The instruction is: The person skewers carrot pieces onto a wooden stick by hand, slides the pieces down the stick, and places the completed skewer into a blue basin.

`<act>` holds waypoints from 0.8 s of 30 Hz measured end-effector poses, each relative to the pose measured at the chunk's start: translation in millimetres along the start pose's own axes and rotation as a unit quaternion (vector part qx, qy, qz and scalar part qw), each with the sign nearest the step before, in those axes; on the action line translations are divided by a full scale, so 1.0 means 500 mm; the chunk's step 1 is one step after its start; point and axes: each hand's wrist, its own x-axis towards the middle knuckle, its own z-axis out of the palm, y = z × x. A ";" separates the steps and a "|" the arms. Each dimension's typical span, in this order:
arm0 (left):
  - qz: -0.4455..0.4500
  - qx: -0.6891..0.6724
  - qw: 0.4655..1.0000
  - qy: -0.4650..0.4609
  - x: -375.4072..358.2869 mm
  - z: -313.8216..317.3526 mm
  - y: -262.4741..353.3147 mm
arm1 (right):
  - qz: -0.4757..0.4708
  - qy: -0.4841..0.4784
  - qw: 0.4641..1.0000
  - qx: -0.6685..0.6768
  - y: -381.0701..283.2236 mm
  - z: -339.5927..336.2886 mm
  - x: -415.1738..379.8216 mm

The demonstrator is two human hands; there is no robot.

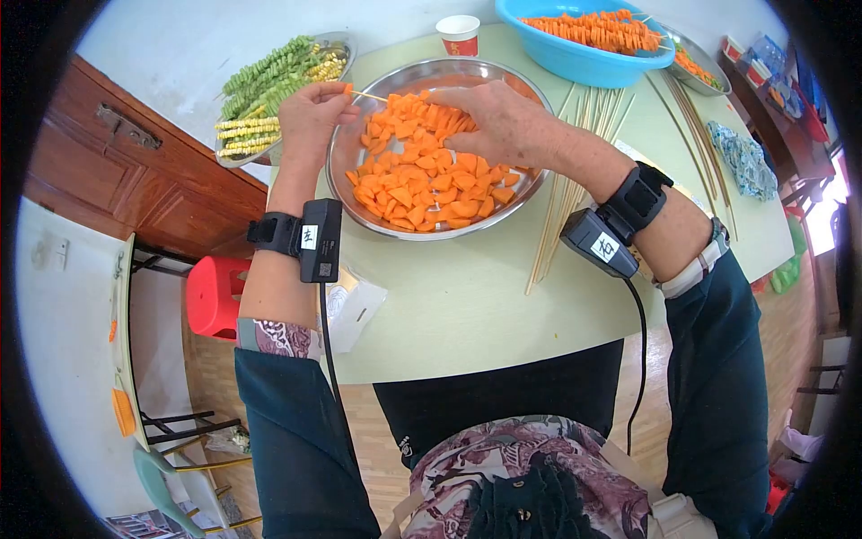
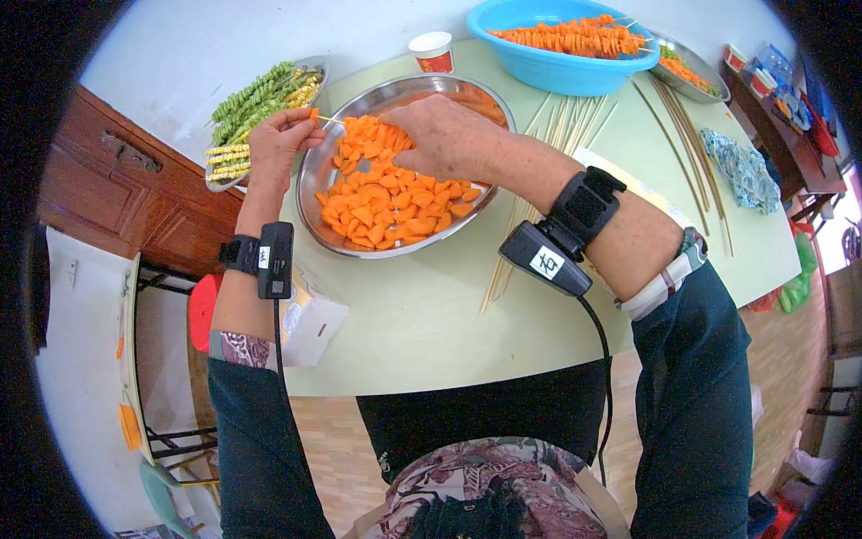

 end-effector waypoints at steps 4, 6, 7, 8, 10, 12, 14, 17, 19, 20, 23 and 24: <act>0.027 0.025 0.999 -0.008 0.004 0.000 -0.008 | 0.007 -0.008 1.000 -0.004 0.003 0.002 0.001; 0.036 0.052 0.998 -0.012 0.005 0.001 -0.009 | 0.000 -0.004 1.000 -0.008 0.002 0.001 0.000; 0.036 0.052 0.998 -0.012 0.004 0.001 -0.008 | 0.000 -0.004 1.000 -0.008 0.001 0.001 0.000; 0.032 0.049 0.998 -0.013 0.003 0.001 -0.007 | 0.004 -0.008 1.000 -0.010 0.001 0.000 0.001; 0.027 0.045 0.999 -0.014 0.001 0.001 -0.005 | 0.009 -0.012 1.000 -0.012 0.001 0.001 0.001; 0.025 0.023 0.999 -0.027 0.000 0.001 -0.004 | 0.013 -0.013 1.000 -0.007 0.003 0.002 0.001; 0.023 0.027 0.999 -0.029 0.000 0.001 -0.003 | 0.007 -0.008 1.000 -0.015 0.004 0.004 0.000; 0.027 0.043 0.998 -0.031 -0.002 0.003 0.002 | 0.001 -0.001 1.000 -0.022 0.006 0.006 0.000; 0.033 0.053 0.998 -0.031 -0.003 0.005 0.004 | 0.001 0.000 1.000 -0.021 0.006 0.005 -0.001; 0.036 0.057 0.997 -0.031 -0.004 0.006 0.005 | 0.002 -0.003 1.000 -0.020 0.005 0.004 -0.001; 0.039 0.052 0.997 -0.032 -0.003 0.005 0.000 | 0.001 -0.004 1.000 -0.015 0.002 0.001 -0.003; 0.039 0.045 0.998 -0.034 -0.003 0.006 0.001 | -0.001 -0.003 1.000 -0.012 0.002 0.000 -0.003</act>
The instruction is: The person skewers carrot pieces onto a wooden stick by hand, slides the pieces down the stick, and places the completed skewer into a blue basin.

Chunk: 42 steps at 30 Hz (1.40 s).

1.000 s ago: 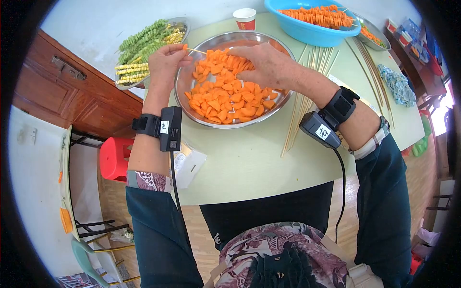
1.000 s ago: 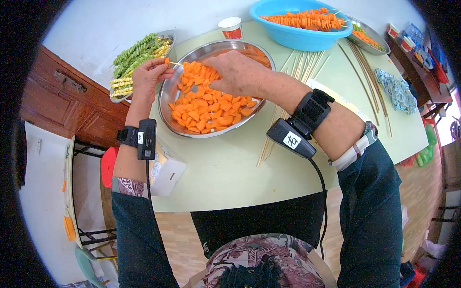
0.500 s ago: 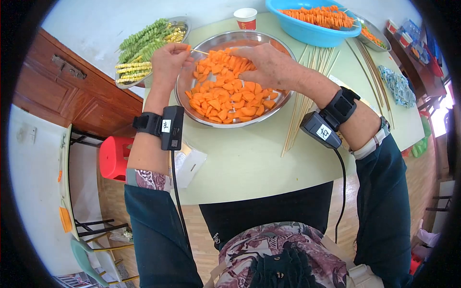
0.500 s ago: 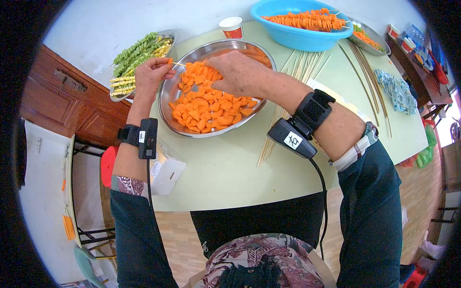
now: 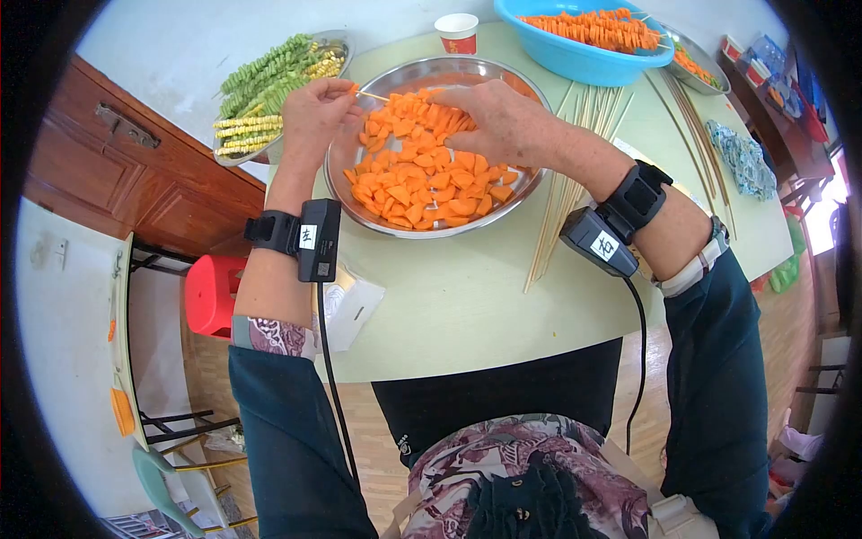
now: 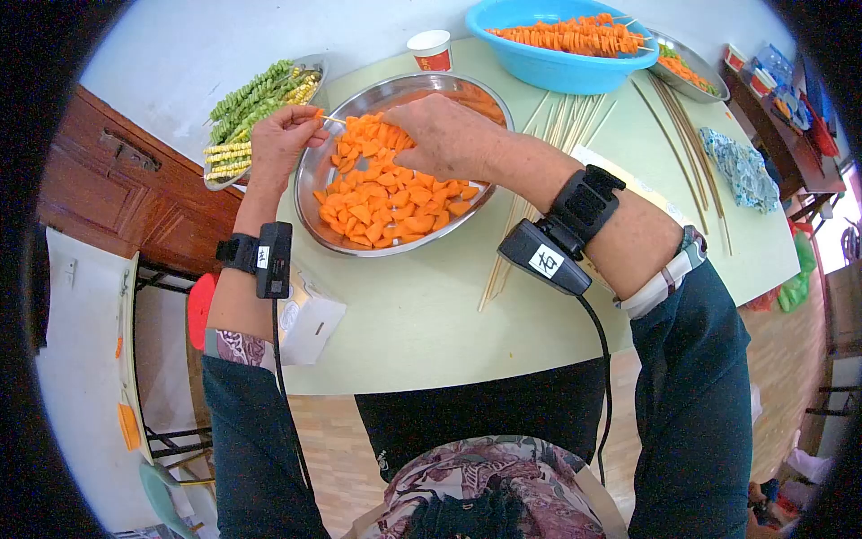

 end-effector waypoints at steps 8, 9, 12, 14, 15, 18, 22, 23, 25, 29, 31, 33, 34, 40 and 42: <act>-0.002 0.005 1.000 -0.003 -0.003 0.001 0.009 | -0.011 0.017 1.000 -0.001 0.008 0.006 0.001; -0.003 0.005 1.000 -0.006 -0.007 0.004 0.020 | -0.016 0.026 1.000 0.000 0.004 0.004 0.001; 0.021 -0.006 0.997 -0.075 -0.029 0.037 0.046 | 0.004 0.024 0.999 0.022 -0.009 -0.008 0.005; 0.018 -0.023 0.996 -0.082 -0.022 0.051 0.035 | 0.007 0.024 1.000 0.017 0.000 -0.003 0.005; 0.016 -0.040 0.995 -0.085 -0.022 0.053 0.033 | 0.007 0.022 1.000 0.012 0.005 0.002 0.008; 0.025 -0.030 0.995 -0.096 -0.025 0.044 0.037 | -0.067 0.102 0.993 -0.003 0.020 0.021 0.014; 0.050 -0.057 0.992 -0.096 -0.022 0.037 0.034 | 0.006 0.037 0.999 0.034 0.012 0.000 0.010; 0.037 -0.032 0.996 -0.070 -0.019 0.031 0.031 | -0.002 0.055 0.998 0.008 0.023 0.007 0.012; 0.022 -0.009 0.999 -0.047 -0.009 0.019 0.018 | -0.007 0.071 0.997 -0.017 0.034 0.015 0.009; -0.006 0.162 0.979 -0.126 -0.011 0.014 0.015 | 0.015 0.054 0.997 -0.048 0.022 0.005 0.012; -0.008 0.212 0.965 -0.155 -0.016 0.024 0.015 | 0.040 0.020 0.998 -0.049 0.018 0.001 0.013; -0.019 0.216 0.956 -0.199 -0.018 0.036 -0.001 | 0.034 0.020 0.998 -0.051 0.020 0.003 0.011; -0.019 0.215 0.956 -0.201 -0.015 0.040 -0.022 | 0.035 0.020 0.998 -0.051 0.019 0.002 0.010; 0.118 0.300 0.906 -0.273 -0.008 0.046 -0.044 | 0.006 0.050 0.996 -0.075 0.018 0.010 0.010; 0.131 0.349 0.889 -0.266 -0.009 0.050 -0.037 | 0.008 0.044 0.996 -0.082 0.016 0.009 0.010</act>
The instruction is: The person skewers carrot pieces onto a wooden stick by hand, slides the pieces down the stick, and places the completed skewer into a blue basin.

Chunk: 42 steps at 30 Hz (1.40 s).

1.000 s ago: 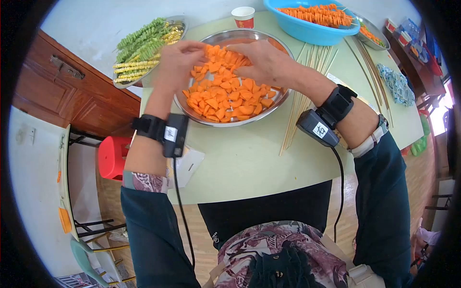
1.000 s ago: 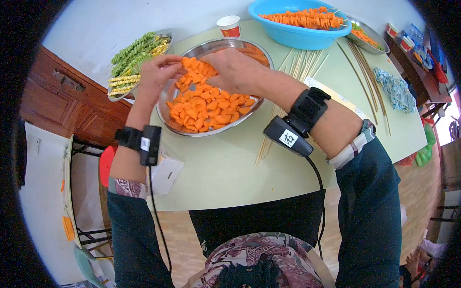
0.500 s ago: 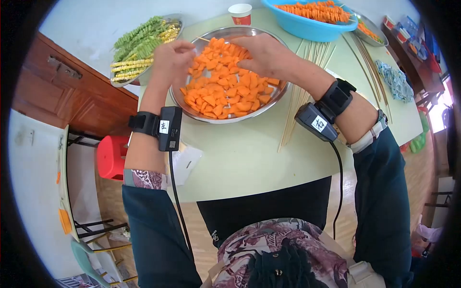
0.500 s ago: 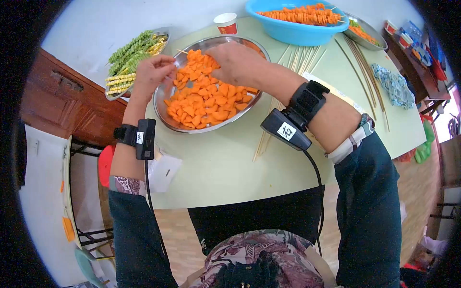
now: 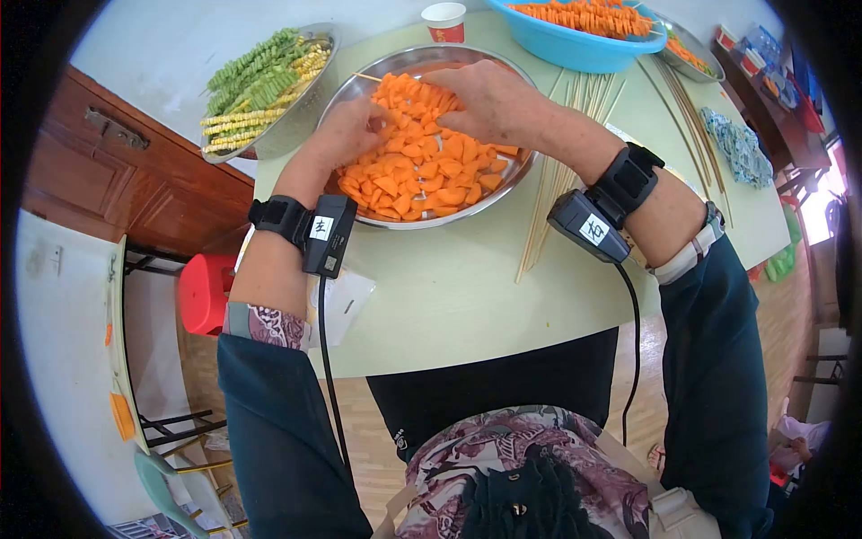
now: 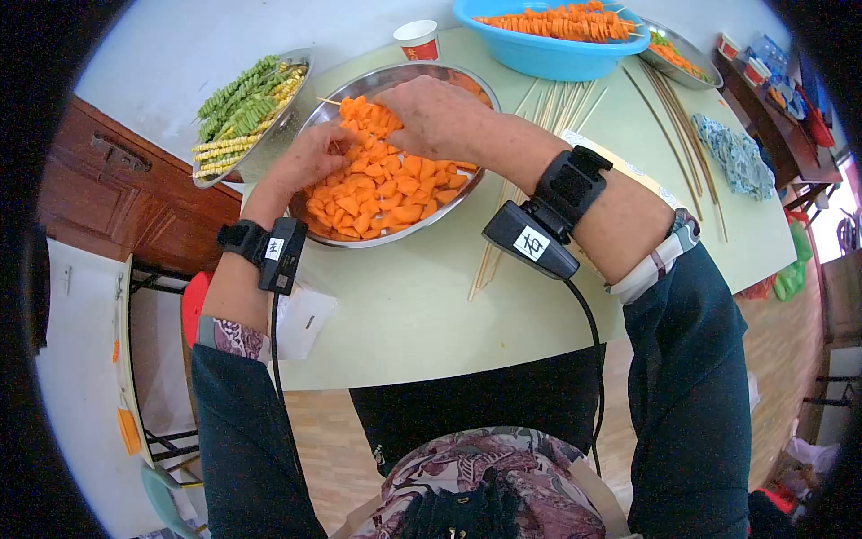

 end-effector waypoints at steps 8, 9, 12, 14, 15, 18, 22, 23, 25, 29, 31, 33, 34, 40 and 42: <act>-0.098 -0.085 0.991 0.010 0.004 -0.018 -0.002 | 0.013 -0.040 0.998 0.043 -0.011 -0.019 -0.001; -0.162 -0.134 0.977 0.013 0.001 -0.028 0.006 | -0.002 -0.026 0.998 0.050 -0.009 -0.017 -0.002; -0.186 -0.334 0.913 0.142 -0.008 -0.034 0.011 | -0.053 0.051 0.997 0.023 0.006 0.008 -0.001; -0.180 -0.371 0.898 0.153 -0.010 -0.043 0.004 | -0.051 0.046 0.997 0.034 0.007 0.007 -0.004; -0.174 -0.408 0.881 0.164 -0.011 -0.048 0.002 | -0.049 0.040 0.997 0.045 0.002 0.002 -0.005; -0.186 -0.409 0.868 0.211 -0.010 -0.051 0.001 | -0.024 0.009 0.998 0.057 -0.014 -0.013 -0.005; -0.172 -0.407 0.864 0.240 -0.012 -0.054 -0.003 | -0.022 -0.009 0.998 0.064 -0.012 -0.013 -0.007; -0.174 -0.411 0.860 0.248 -0.014 -0.055 -0.002 | -0.030 -0.008 0.997 0.064 -0.011 -0.012 -0.008; -0.176 -0.414 0.855 0.257 -0.015 -0.057 -0.002 | -0.037 -0.007 0.997 0.064 -0.008 -0.008 -0.007; -0.169 -0.427 0.850 0.258 -0.016 -0.061 0.005 | -0.029 -0.020 0.998 0.049 -0.005 -0.001 -0.005; -0.172 -0.430 0.847 0.261 -0.016 -0.061 0.005 | -0.028 -0.017 0.998 0.048 -0.007 -0.001 -0.005; -0.159 -0.438 0.843 0.269 -0.016 -0.060 0.002 | -0.002 -0.042 0.998 0.050 -0.010 -0.003 -0.004; -0.159 -0.438 0.843 0.269 -0.017 -0.060 0.002 | -0.002 -0.042 0.998 0.050 -0.011 -0.004 -0.003; -0.156 -0.419 0.852 0.271 -0.014 -0.058 -0.003 | 0.000 -0.045 0.998 0.041 -0.012 -0.007 -0.005; -0.155 -0.407 0.859 0.271 -0.013 -0.058 -0.003 | 0.004 -0.047 0.998 0.044 -0.011 -0.006 -0.005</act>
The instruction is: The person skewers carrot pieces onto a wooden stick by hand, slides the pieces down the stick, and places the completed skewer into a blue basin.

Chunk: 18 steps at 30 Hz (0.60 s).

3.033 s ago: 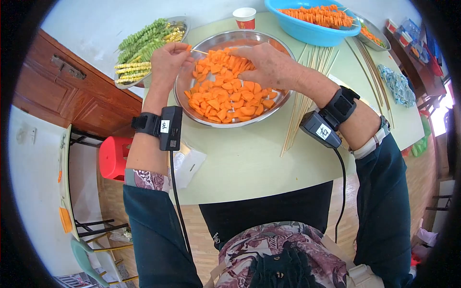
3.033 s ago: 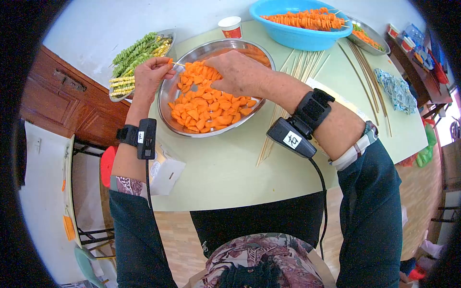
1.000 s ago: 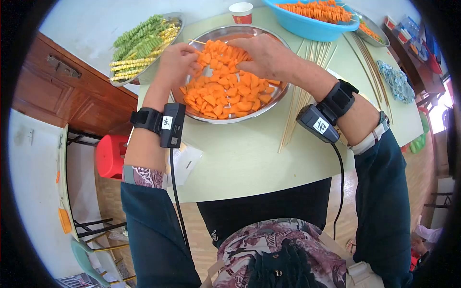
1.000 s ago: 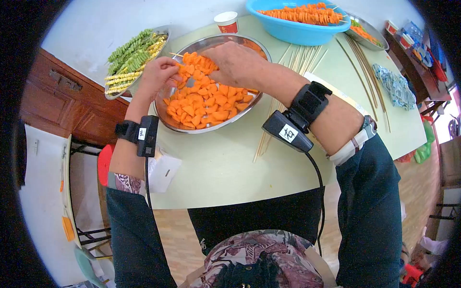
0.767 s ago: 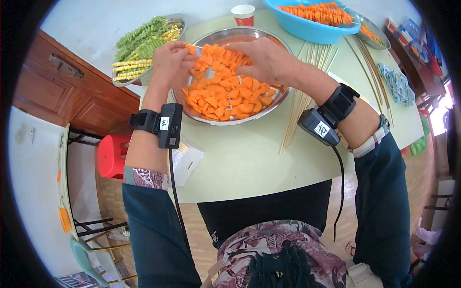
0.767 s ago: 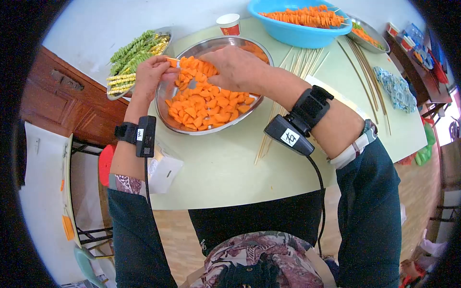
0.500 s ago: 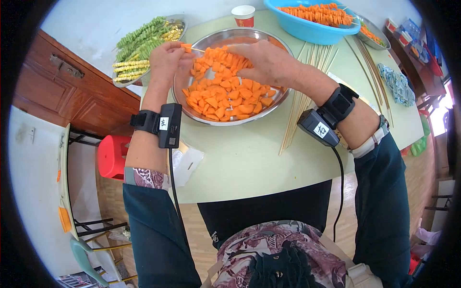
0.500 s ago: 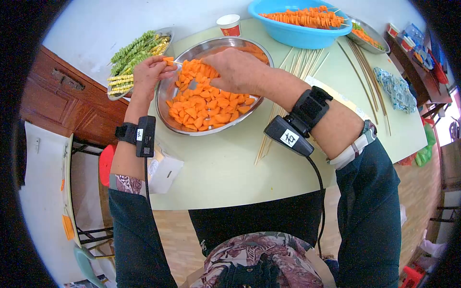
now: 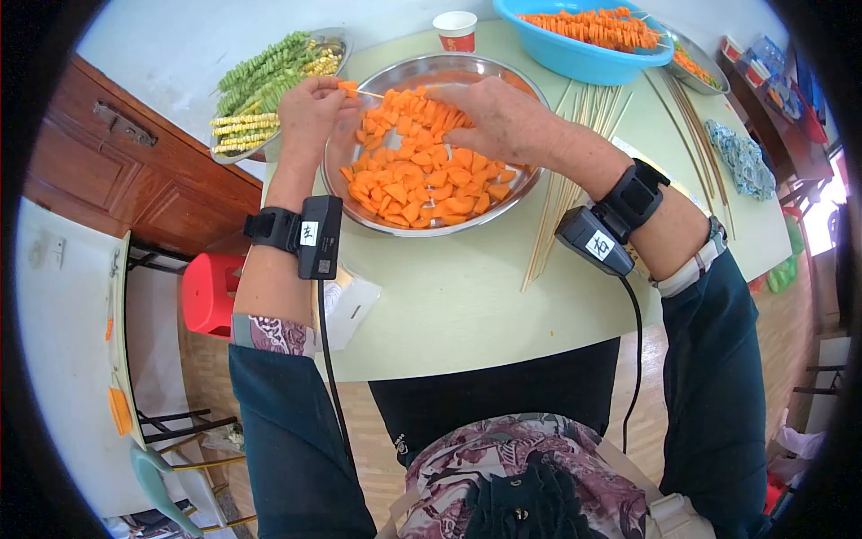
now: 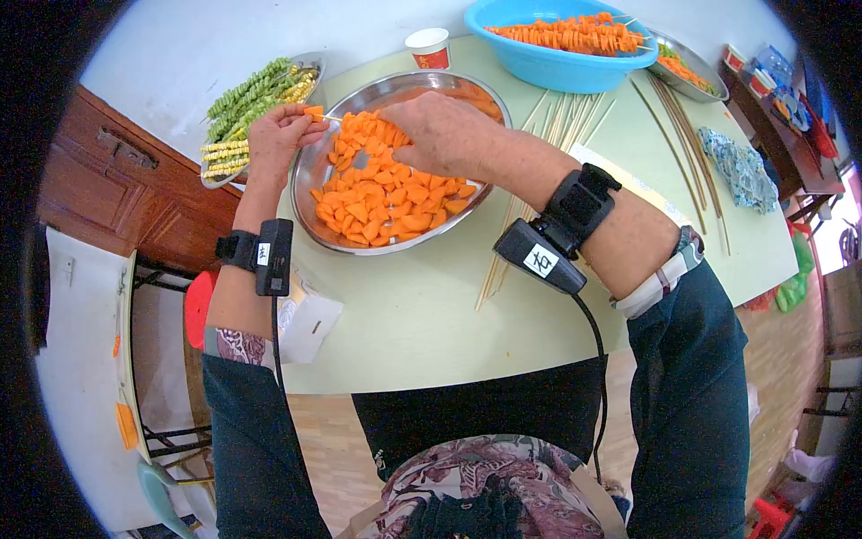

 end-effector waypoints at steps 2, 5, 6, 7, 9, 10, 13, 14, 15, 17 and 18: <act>0.003 0.009 1.000 0.004 0.000 0.002 0.000 | 0.001 -0.003 1.000 -0.002 -0.001 0.000 0.001; 0.008 0.030 0.999 0.011 -0.002 0.006 0.000 | 0.006 -0.014 1.000 0.001 -0.001 0.002 0.002; 0.011 0.042 0.999 0.015 -0.002 0.006 0.000 | 0.008 -0.024 1.000 0.005 -0.001 0.002 0.003; 0.012 0.042 0.999 0.015 -0.001 0.006 -0.002 | 0.009 -0.024 1.000 0.005 0.000 0.003 0.003; 0.011 0.081 0.996 0.018 0.001 0.005 -0.005 | -0.004 -0.013 1.000 0.003 0.000 0.003 0.002; 0.011 0.081 0.996 0.017 0.001 0.005 -0.005 | -0.004 -0.013 1.000 0.003 -0.001 0.002 0.002; 0.001 0.058 0.998 0.023 -0.003 0.006 -0.003 | -0.005 -0.012 1.000 0.001 -0.004 0.001 0.001; 0.004 0.066 0.998 0.026 -0.004 0.007 -0.001 | -0.006 -0.009 1.000 0.003 -0.003 0.003 0.001; 0.006 0.073 0.997 0.029 -0.005 0.008 0.000 | -0.007 -0.005 1.000 0.005 -0.003 0.004 0.001; 0.005 0.072 0.997 0.030 -0.002 0.007 -0.004 | -0.008 -0.001 1.000 0.010 -0.002 0.004 0.000; 0.004 0.072 0.997 0.030 -0.003 0.008 -0.001 | -0.009 0.003 1.000 0.016 -0.003 0.004 0.000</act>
